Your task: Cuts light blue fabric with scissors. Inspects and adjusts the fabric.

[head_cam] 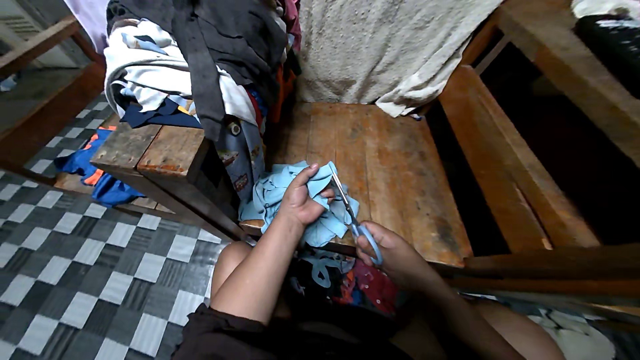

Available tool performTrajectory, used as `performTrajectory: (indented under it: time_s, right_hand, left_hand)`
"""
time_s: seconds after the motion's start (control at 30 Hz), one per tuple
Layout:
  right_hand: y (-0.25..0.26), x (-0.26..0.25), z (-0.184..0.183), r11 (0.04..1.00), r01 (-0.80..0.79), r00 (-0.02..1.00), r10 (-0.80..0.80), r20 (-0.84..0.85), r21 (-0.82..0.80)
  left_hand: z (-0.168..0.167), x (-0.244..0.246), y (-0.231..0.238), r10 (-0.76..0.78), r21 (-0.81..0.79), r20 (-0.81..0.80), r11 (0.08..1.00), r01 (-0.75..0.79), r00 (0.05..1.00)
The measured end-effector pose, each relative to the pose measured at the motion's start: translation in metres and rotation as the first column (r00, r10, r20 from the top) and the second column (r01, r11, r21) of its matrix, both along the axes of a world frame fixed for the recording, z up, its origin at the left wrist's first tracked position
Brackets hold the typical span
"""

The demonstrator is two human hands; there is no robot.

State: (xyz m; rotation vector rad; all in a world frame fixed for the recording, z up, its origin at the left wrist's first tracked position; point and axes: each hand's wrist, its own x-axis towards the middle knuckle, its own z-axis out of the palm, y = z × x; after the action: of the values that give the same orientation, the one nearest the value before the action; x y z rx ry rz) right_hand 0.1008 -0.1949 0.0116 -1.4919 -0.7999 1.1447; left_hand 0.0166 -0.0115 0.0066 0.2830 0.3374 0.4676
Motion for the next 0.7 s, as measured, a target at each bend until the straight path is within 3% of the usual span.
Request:
performTrajectory:
  time_s: [0.17, 0.3, 0.7]
  right_hand:
    - [-0.002, 0.001, -0.002, 1.000, -0.011, 1.000, 0.011, -0.007, -0.001]
    - [-0.003, 0.001, -0.004, 1.000, -0.012, 1.000, 0.013, -0.028, 0.012]
    - [-0.001, -0.002, -0.012, 0.991, -0.029, 0.995, 0.042, -0.094, 0.129]
  left_hand:
    - [0.011, -0.003, -0.007, 0.193, 0.273, -0.086, 0.948, -0.163, 0.978]
    - [0.013, -0.005, -0.006, 0.242, 0.415, -0.106, 0.892, -0.178, 0.965]
    - [0.013, -0.005, -0.008, 0.213, 0.434, -0.084, 0.887, -0.157, 0.973]
